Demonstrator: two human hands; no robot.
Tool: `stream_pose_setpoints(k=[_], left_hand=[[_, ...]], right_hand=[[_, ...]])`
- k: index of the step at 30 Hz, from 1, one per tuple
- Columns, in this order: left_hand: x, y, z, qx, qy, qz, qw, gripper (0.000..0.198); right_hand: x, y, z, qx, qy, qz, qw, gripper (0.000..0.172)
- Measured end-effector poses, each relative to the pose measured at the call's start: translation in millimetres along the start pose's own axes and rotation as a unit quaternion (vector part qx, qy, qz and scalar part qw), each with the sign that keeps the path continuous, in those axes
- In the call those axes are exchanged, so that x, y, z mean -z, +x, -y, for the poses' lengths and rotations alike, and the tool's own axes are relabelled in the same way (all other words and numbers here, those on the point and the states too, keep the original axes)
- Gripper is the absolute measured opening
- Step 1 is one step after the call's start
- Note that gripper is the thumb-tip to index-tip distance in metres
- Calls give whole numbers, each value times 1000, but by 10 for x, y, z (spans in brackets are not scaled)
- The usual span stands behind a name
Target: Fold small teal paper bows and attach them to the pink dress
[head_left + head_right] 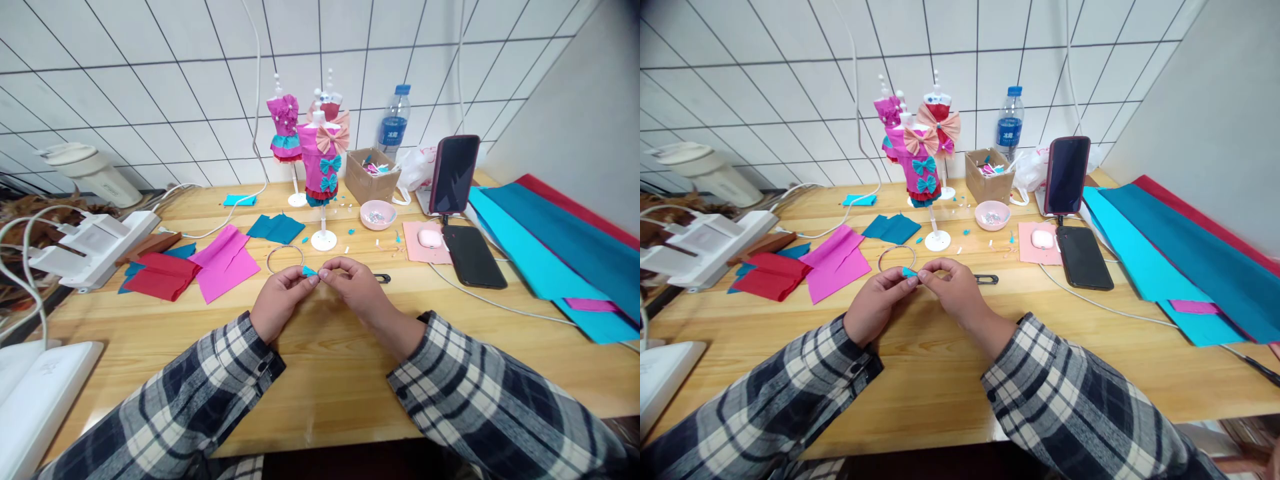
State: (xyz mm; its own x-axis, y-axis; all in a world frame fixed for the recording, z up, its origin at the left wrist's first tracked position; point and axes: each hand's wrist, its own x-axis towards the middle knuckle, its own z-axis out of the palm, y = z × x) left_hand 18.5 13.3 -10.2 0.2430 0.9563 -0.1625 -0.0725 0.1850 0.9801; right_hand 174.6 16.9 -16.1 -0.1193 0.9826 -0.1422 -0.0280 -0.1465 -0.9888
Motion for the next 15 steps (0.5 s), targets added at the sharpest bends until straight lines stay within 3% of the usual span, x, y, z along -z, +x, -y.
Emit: stream_pose_setpoints(k=[8, 15], left_hand=[[60, 0, -7, -12, 119, 13, 993, 22], [62, 3, -32, -15, 153, 17, 988, 21]], right_hand=[[19, -10, 68, 26, -107, 19, 994, 14], [39, 29, 44, 17, -66, 42, 997, 16]])
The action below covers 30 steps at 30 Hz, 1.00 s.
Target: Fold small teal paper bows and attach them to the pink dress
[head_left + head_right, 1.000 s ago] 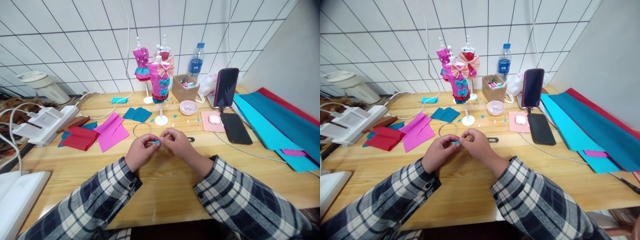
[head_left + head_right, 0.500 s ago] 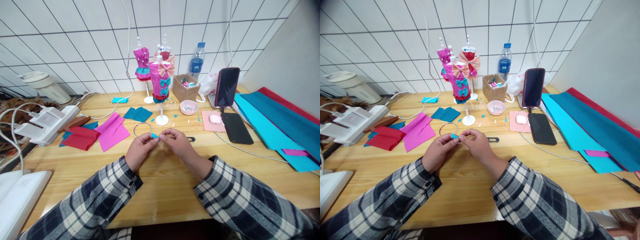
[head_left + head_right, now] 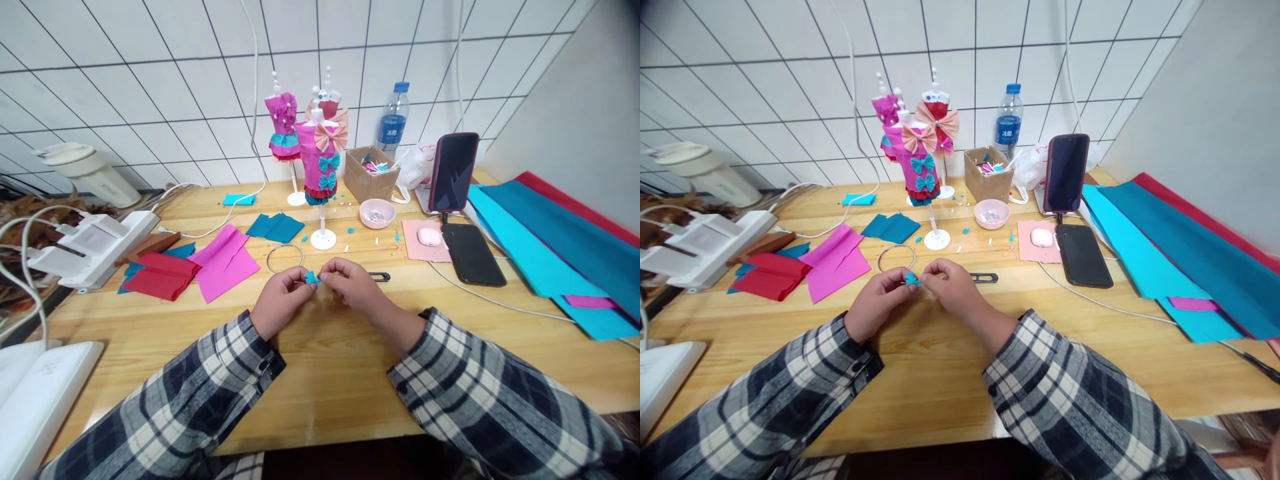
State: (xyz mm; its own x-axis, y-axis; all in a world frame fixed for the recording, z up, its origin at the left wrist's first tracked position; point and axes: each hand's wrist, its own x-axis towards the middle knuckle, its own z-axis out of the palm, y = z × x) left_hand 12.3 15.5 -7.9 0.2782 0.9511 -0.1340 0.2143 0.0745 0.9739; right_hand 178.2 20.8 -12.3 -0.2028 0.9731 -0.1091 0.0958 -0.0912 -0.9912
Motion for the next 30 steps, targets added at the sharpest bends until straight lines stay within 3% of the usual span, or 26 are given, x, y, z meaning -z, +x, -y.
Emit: stream_pose_setpoints(k=[4, 7, 15, 19, 22, 30], left_hand=[[-1, 5, -28, -11, 19, 5, 1000, 20], [-10, 2, -42, -9, 26, 8, 1000, 22], [-26, -8, 1, -33, -19, -32, 999, 25], [1, -2, 3, -74, 70, -47, 994, 35], [9, 1, -2, -108, 93, -89, 986, 24], [-35, 10, -19, -51, -33, -139, 988, 26]], right_hand=[[22, -6, 23, 40, -25, 6, 999, 25], [25, -12, 19, 24, -45, 16, 999, 22], [-7, 13, -15, -29, 130, -18, 991, 25], [21, 34, -43, 18, 46, -58, 997, 23], [28, 35, -60, 25, -3, -57, 998, 23], [-15, 8, -52, 16, 33, -51, 998, 27]])
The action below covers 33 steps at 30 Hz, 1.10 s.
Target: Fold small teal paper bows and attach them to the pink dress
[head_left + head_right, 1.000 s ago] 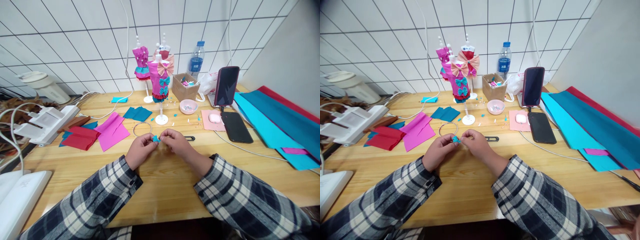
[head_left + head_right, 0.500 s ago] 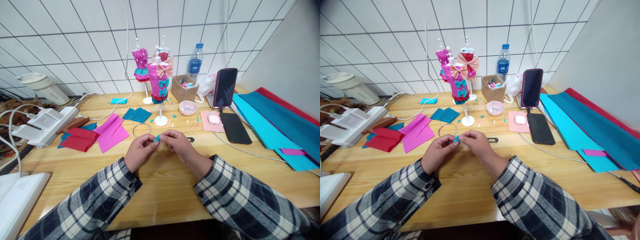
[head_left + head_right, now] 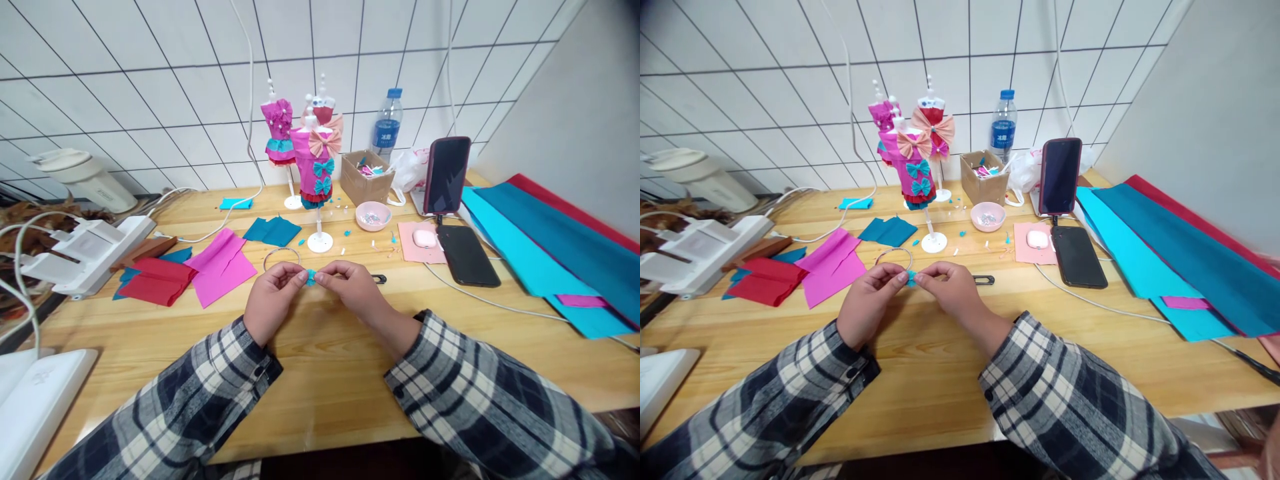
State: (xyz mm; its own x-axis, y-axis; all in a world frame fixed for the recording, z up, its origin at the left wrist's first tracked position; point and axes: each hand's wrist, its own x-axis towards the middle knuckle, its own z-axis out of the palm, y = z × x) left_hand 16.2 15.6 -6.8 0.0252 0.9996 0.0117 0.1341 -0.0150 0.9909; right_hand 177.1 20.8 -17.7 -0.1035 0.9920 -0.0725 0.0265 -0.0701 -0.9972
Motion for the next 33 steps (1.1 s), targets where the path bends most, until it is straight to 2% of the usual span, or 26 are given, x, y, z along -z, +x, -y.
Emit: stream_pose_setpoints(k=[9, 13, 15, 22, 27, 33], left_hand=[[25, 11, 10, 10, -10, 10, 1000, 26], [50, 8, 1, 26, -48, 67, 996, 35], [54, 5, -4, 48, -32, 94, 994, 31], [51, 6, -5, 65, -25, 80, 994, 23], [73, 20, 11, 73, -29, 99, 992, 23], [93, 30, 45, 75, -44, 118, 989, 19]], right_hand=[[-17, 17, 11, 8, 6, 19, 1000, 20], [-12, 36, 13, 4, 9, 5, 1000, 19], [-12, 39, 22, -2, 6, 3, 1000, 18], [4, 41, 53, -12, 1, 36, 999, 23], [33, 57, 28, -26, -35, 47, 998, 18], [53, 81, 18, -21, -25, 62, 998, 18]])
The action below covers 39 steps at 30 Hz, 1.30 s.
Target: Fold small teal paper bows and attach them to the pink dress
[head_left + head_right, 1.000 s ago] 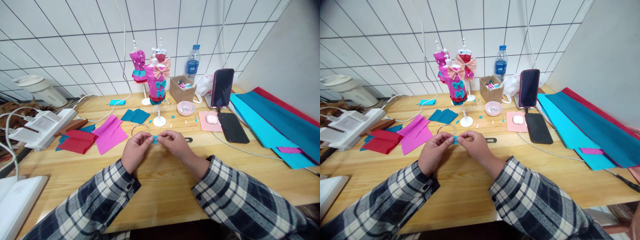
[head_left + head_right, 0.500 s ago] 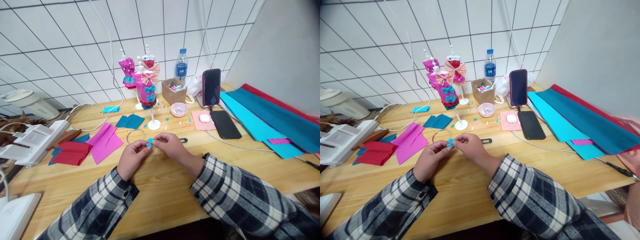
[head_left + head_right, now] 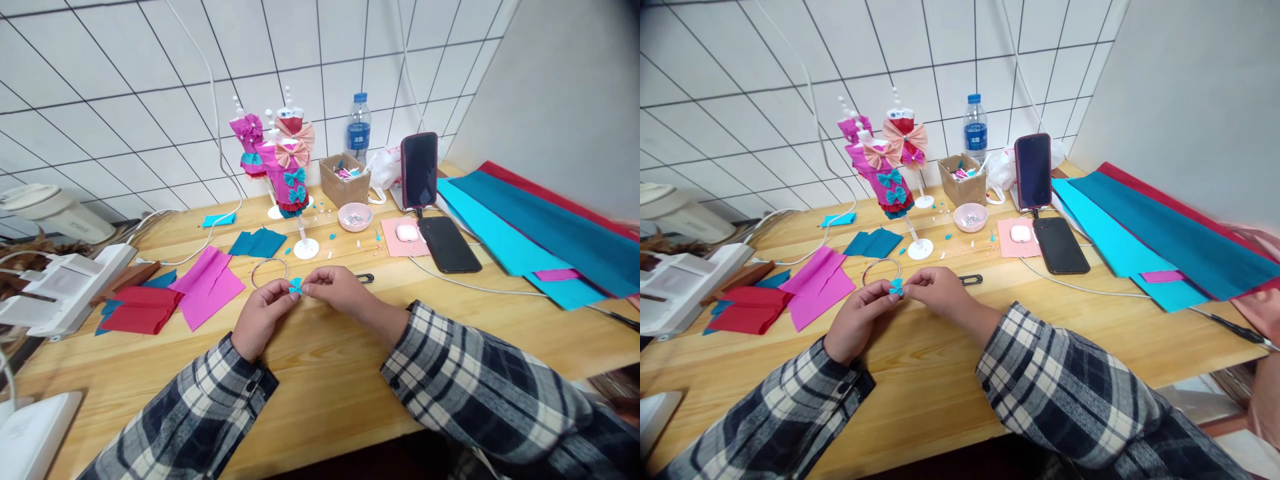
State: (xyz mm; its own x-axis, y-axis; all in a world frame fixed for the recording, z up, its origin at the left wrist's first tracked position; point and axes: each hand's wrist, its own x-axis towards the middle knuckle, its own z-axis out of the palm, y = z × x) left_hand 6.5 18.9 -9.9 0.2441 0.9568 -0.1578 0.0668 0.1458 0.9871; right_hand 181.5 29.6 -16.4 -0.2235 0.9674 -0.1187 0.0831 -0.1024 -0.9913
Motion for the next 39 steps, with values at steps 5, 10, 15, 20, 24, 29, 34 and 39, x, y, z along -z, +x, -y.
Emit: stream_pose_setpoints(k=[5, 10, 15, 20, 24, 29, 34, 39], left_hand=[[13, -3, 17, 7, -16, 10, 1000, 17], [14, -3, -3, -15, -6, 22, 1000, 17], [23, 10, -20, -37, 44, -24, 998, 20], [35, 19, 8, -18, 51, -34, 998, 22], [33, 18, 20, -13, 60, -28, 998, 23], [15, 13, -2, -26, 57, -29, 998, 21], [6, 4, -13, -41, 58, -42, 997, 20], [14, -4, 30, -55, 59, -51, 995, 17]], right_hand=[[17, 4, 6, -34, -11, 24, 999, 21], [18, 14, -4, -57, 33, 41, 997, 19], [7, 10, -11, -31, -15, 22, 999, 22], [-2, -29, 35, 8, -39, -15, 999, 22], [-16, -54, 62, 19, -51, -31, 998, 23], [-21, -62, 63, 19, -56, -34, 998, 24], [-20, -67, 63, 26, -76, -42, 996, 27], [-35, -80, 64, 40, -90, -54, 994, 19]])
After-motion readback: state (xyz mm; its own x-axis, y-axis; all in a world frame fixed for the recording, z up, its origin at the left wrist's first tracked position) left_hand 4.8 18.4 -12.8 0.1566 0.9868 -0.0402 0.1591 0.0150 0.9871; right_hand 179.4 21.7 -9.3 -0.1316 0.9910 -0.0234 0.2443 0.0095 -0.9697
